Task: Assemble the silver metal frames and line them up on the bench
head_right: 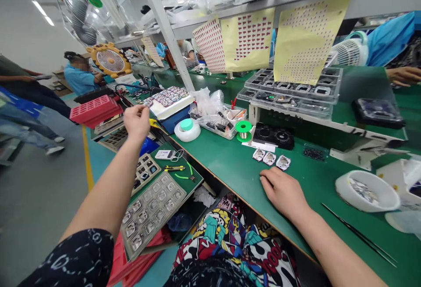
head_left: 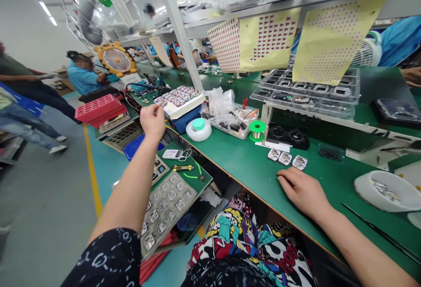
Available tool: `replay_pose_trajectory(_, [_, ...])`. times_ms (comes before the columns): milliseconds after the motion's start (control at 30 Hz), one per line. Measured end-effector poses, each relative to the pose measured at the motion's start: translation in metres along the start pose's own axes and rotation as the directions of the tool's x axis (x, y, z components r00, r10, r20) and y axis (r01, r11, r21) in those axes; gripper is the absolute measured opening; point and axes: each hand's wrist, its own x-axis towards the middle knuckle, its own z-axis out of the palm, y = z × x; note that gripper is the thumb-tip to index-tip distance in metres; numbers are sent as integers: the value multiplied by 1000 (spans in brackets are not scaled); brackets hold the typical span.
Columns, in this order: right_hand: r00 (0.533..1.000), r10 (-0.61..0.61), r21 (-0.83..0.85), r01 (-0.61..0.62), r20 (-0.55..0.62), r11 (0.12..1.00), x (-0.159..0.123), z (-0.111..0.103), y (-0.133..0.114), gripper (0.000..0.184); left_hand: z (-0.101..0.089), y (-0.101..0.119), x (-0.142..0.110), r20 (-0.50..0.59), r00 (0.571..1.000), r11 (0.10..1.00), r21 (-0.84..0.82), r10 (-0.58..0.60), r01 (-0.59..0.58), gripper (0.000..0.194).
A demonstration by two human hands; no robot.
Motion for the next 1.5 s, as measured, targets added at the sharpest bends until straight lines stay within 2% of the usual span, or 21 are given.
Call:
replay_pose_trajectory(67, [1000, -1, 22, 1, -13, 1000, -1, -1, -1, 29, 0, 32, -55, -20, 989, 977, -155, 147, -148, 29])
replay_pose_trajectory(133, [1000, 8, 52, -6, -25, 999, -2, -3, -3, 34, 4, 70, -120, 28, 934, 892, -308, 357, -332, 23])
replay_pose_trajectory(167, [1000, 16, 66, -14, -25, 998, -2, -4, -4, 40, 7, 89, -154, 83, 861, 812, -387, 502, -436, 22])
replay_pose_trajectory(200, [1000, 23, 78, -22, -21, 997, -3, -5, -5, 48, 10, 108, -186, 131, 764, 725, -450, 631, -522, 22])
replay_pose_trajectory(300, [1000, 23, 112, -24, 8, 993, -4, -8, -5, 62, 17, 154, -258, 208, 492, 524, -505, 845, -686, 26])
replay_pose_trajectory(367, [1000, 6, 132, -8, 20, 991, -6, -9, -5, 60, 19, 175, -281, 213, 382, 436, -520, 899, -735, 27])
replay_pose_trajectory(400, [1000, -4, 139, 1, 23, 990, -6, -10, -4, 55, 19, 182, -287, 210, 358, 414, -525, 910, -744, 27])
replay_pose_trajectory(533, [1000, -18, 145, 16, 11, 989, -7, -9, -3, 34, 18, 197, -285, 193, 346, 393, -543, 918, -742, 28])
replay_pose_trajectory(600, [1000, -13, 143, 14, -6, 990, -7, -9, -3, 32, 15, 201, -282, 185, 366, 399, -603, 912, -690, 29])
replay_pose_trajectory(633, [1000, -11, 141, 12, -12, 990, -7, -8, -4, 31, 13, 202, -280, 185, 396, 413, -652, 900, -635, 28])
replay_pose_trajectory(733, [1000, -23, 135, 25, -14, 991, -6, -9, -5, 30, 10, 209, -277, 278, 564, 519, -789, 778, -328, 31])
replay_pose_trajectory(767, [999, -32, 134, 33, -13, 990, -6, -10, -6, 30, 10, 212, -276, 349, 599, 555, -808, 721, -197, 33])
replay_pose_trajectory(800, [999, -41, 135, 42, -11, 990, -6, -10, -7, 30, 12, 215, -274, 435, 601, 580, -812, 671, -60, 35])
replay_pose_trajectory(833, [999, -48, 137, 48, -8, 989, -7, -11, -8, 31, 14, 219, -272, 527, 563, 591, -802, 637, 81, 36])
replay_pose_trajectory(867, [999, -52, 141, 52, -5, 989, -7, -12, -8, 31, 17, 223, -270, 612, 487, 589, -777, 624, 222, 36])
replay_pose_trajectory(900, [999, -54, 147, 53, -1, 988, -7, -13, -9, 31, 21, 227, -268, 674, 389, 576, -739, 628, 350, 35])
replay_pose_trajectory(967, [999, -53, 150, 52, -2, 987, -8, -13, -9, 31, 28, 234, -265, 728, 219, 549, -649, 650, 527, 32])
replay_pose_trajectory(1000, [999, -51, 148, 51, -4, 988, -8, -13, -9, 32, 32, 236, -264, 733, 171, 542, -619, 658, 568, 29])
replay_pose_trajectory(1033, [999, -50, 144, 50, -7, 988, -8, -13, -9, 32, 35, 239, -263, 735, 147, 542, -605, 662, 583, 26])
replay_pose_trajectory(1333, [999, -39, 127, 39, -5, 991, -7, -12, -10, 35, 45, 246, -257, 727, 82, 580, -605, 681, 545, 29])
replay_pose_trajectory(1500, [999, -46, 127, 47, -11, 991, -8, -11, -9, 36, 45, 248, -251, 727, 85, 606, -626, 682, 491, 29])
